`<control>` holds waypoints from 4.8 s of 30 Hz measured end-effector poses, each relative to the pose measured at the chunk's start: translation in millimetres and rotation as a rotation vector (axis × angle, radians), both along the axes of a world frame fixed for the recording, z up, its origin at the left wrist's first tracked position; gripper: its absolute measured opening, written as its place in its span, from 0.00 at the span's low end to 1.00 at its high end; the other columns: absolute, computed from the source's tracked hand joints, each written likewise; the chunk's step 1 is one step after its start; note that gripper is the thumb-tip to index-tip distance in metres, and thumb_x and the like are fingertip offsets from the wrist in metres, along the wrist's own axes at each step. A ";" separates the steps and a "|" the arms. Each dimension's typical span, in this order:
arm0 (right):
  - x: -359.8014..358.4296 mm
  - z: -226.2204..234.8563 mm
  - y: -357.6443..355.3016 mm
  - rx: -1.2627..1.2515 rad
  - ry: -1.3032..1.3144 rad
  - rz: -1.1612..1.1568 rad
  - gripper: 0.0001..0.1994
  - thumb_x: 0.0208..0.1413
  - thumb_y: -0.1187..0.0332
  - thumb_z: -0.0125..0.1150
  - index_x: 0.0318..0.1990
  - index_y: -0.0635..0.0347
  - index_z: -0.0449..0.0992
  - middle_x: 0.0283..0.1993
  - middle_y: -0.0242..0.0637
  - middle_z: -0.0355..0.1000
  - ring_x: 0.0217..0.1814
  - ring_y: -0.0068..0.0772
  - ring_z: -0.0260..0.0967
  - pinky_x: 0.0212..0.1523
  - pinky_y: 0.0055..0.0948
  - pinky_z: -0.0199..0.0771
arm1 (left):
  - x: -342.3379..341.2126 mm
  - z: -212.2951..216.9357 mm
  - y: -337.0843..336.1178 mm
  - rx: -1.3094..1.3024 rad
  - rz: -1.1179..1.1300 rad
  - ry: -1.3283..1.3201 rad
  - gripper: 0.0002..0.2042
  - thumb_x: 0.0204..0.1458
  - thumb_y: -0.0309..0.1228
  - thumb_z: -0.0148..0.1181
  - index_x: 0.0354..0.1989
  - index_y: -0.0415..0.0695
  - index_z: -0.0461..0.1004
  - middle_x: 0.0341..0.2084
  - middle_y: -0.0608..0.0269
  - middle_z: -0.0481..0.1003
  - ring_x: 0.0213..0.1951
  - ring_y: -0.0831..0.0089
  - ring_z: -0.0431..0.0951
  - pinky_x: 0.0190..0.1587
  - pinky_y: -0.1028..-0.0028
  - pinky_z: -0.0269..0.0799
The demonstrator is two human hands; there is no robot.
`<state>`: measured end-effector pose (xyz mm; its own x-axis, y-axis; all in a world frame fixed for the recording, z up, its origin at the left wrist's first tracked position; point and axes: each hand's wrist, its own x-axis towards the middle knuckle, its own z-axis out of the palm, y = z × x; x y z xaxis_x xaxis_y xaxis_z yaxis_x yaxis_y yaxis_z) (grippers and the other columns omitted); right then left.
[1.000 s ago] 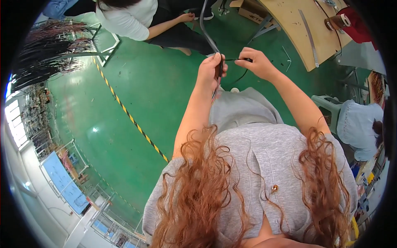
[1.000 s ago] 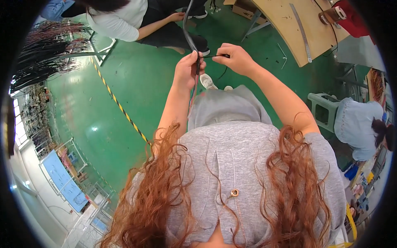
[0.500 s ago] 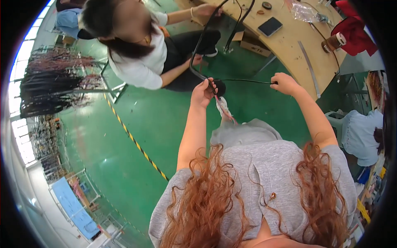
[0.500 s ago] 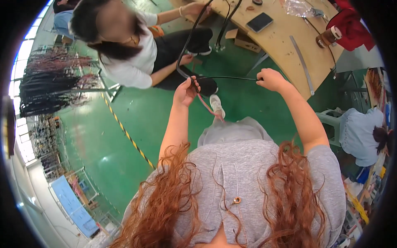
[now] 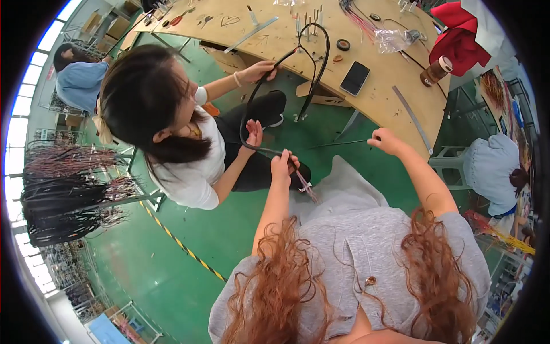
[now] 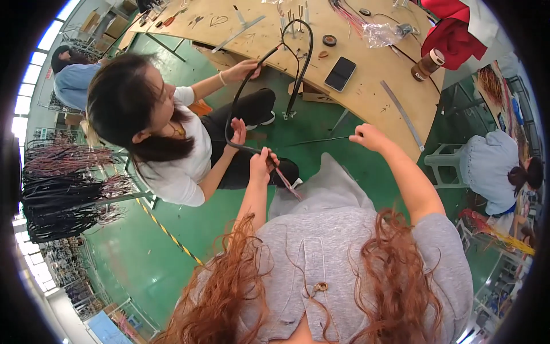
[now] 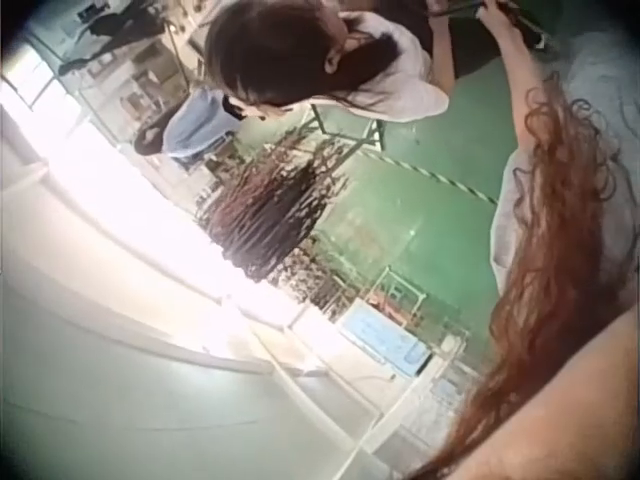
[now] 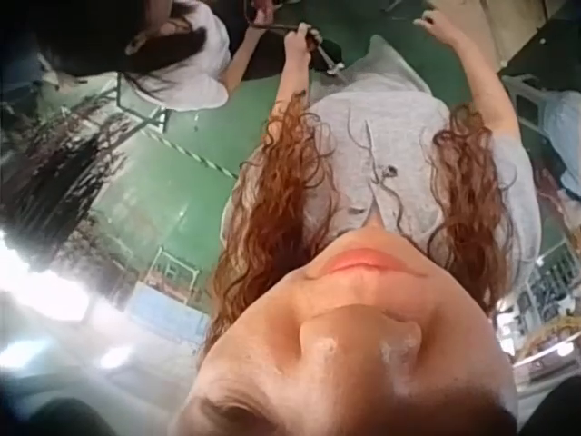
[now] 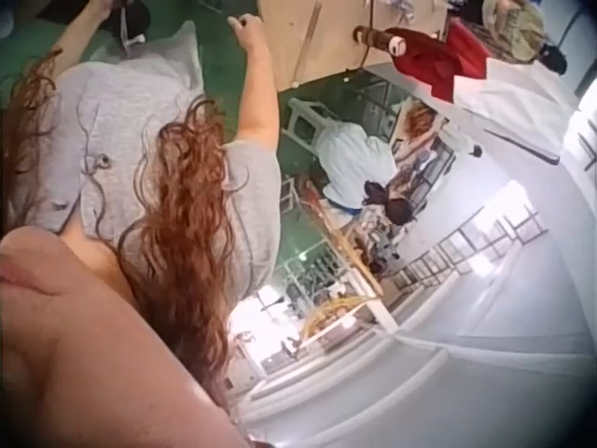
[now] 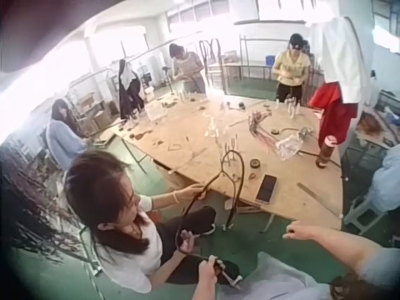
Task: Measuring and wrapping electrical wire bundles with black adhesive tape at a factory workbench.
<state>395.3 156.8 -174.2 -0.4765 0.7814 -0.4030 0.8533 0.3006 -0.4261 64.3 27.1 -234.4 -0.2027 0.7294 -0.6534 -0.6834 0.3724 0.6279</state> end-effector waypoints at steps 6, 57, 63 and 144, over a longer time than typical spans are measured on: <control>-21.7 -24.1 87.5 -0.556 0.877 -0.710 0.25 0.55 0.43 0.38 0.36 0.59 0.65 0.22 0.36 0.66 0.22 0.24 0.60 0.22 0.23 0.59 | -14.8 -38.8 -12.6 -0.185 -0.136 0.285 0.09 0.52 0.32 0.48 0.31 0.37 0.67 0.19 0.57 0.72 0.21 0.68 0.74 0.24 0.73 0.72; -172.3 -33.2 277.0 -0.763 1.033 -0.323 0.14 0.52 0.68 0.48 0.47 0.61 0.68 0.28 0.25 0.67 0.22 0.09 0.53 0.24 0.10 0.52 | -1.0 24.8 336.4 -0.047 -0.618 1.381 0.13 0.54 0.38 0.42 0.29 0.40 0.65 0.28 0.48 0.71 0.35 0.50 0.70 0.34 0.58 0.65; -173.2 -12.0 251.6 -0.549 1.102 -0.187 0.09 0.50 0.70 0.51 0.38 0.63 0.72 0.32 0.27 0.69 0.31 0.15 0.60 0.33 0.15 0.59 | 1.5 26.7 332.1 0.029 -0.587 1.443 0.13 0.53 0.38 0.42 0.32 0.40 0.67 0.28 0.48 0.72 0.35 0.50 0.71 0.36 0.57 0.64; -201.3 -69.2 259.0 -1.159 1.566 -0.269 0.27 0.53 0.61 0.49 0.60 0.58 0.54 0.40 0.25 0.62 0.46 0.19 0.56 0.50 0.25 0.54 | -13.5 60.8 332.1 0.033 -0.503 0.091 0.11 0.51 0.34 0.51 0.28 0.38 0.73 0.08 0.81 0.55 0.11 0.90 0.48 0.13 0.84 0.41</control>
<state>194.0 415.8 -243.5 -0.7960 0.5968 -0.1014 -0.4363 -0.6818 -0.5872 50.9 359.2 -173.6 0.1234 0.7713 -0.6244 -0.3667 0.6201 0.6935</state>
